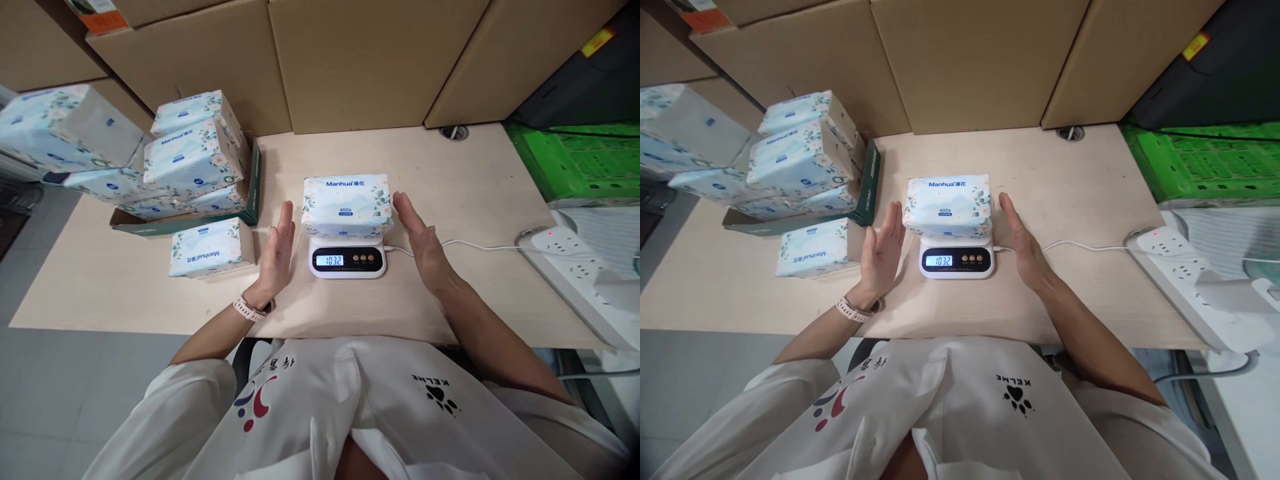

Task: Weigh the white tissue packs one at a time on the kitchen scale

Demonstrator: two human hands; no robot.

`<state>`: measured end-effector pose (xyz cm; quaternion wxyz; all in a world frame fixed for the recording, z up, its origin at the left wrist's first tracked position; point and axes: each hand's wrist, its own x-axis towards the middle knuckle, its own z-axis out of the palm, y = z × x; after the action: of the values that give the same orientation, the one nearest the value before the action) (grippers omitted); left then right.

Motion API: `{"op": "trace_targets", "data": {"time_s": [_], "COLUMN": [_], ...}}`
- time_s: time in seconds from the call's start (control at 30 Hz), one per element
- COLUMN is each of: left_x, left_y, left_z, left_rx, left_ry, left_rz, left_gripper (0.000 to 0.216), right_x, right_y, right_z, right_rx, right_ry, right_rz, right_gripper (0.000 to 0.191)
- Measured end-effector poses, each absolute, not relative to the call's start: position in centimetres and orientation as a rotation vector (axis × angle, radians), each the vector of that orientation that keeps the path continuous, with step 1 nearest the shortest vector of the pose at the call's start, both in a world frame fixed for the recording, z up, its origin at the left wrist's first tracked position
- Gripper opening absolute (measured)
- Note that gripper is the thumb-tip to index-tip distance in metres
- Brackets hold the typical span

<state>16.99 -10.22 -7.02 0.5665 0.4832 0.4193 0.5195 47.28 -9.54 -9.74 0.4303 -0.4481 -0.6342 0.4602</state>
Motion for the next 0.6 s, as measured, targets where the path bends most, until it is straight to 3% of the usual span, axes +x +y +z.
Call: {"op": "trace_targets", "data": {"time_s": [0.6], "left_x": [16.93], "left_y": [-10.24], "left_z": [-6.94], "left_rx": [1.134], "left_ry": [0.953], "left_rz": [1.21], "left_gripper": [0.096], "right_x": [46.95], "right_y": [-9.44], "right_z": [-9.19], "right_rx": [-1.199], "right_ry": [-1.584], "right_rz": [1.175], "right_gripper": [0.09]}}
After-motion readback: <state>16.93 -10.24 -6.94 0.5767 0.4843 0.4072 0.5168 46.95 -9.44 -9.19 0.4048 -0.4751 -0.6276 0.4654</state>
